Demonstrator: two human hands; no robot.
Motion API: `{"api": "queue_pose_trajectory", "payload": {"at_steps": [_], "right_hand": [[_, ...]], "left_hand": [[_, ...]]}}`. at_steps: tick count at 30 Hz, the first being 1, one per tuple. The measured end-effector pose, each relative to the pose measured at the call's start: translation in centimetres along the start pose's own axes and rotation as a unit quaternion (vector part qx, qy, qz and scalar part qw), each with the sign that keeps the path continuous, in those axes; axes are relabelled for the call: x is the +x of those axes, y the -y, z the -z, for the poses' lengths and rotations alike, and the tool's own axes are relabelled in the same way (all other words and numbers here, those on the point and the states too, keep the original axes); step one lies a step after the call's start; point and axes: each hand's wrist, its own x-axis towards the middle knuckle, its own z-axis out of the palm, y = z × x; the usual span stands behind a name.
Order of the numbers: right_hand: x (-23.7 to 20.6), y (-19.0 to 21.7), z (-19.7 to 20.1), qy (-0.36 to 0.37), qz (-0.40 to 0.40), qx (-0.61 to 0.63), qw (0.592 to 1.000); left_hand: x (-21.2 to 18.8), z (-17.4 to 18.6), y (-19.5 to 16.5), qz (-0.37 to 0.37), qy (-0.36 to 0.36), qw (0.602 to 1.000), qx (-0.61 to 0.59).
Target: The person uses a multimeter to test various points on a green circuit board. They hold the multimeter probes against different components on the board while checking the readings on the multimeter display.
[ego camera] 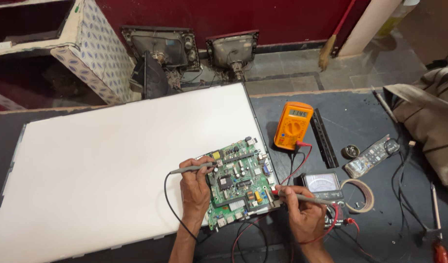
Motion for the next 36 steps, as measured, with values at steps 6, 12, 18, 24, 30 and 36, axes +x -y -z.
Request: {"api": "queue_pose_trajectory", "payload": {"at_steps": [6,12,18,24,30,36], "right_hand": [[0.05,-0.20,-0.06,0.000,-0.010,-0.015,1.000],[0.11,-0.13,-0.10,0.001,-0.004,-0.004,1.000],[0.06,0.10,-0.02,0.001,0.005,-0.018,1.000],[0.04,0.29,-0.01,-0.002,0.005,-0.023,1.000],[-0.06,0.32,0.08,0.001,-0.007,-0.017,1.000],[-0.02,0.28,0.09,0.010,0.004,0.013,1.000]], "left_hand": [[-0.06,0.02,0.00,0.002,-0.003,1.000,0.004],[-0.01,0.03,0.06,0.004,-0.003,1.000,0.006],[-0.04,0.01,0.09,-0.001,-0.005,1.000,-0.003],[0.04,-0.01,0.12,0.001,-0.004,1.000,-0.006],[0.00,0.02,0.01,0.003,0.001,1.000,0.000],[0.01,0.05,0.01,-0.002,-0.001,1.000,0.001]]}}
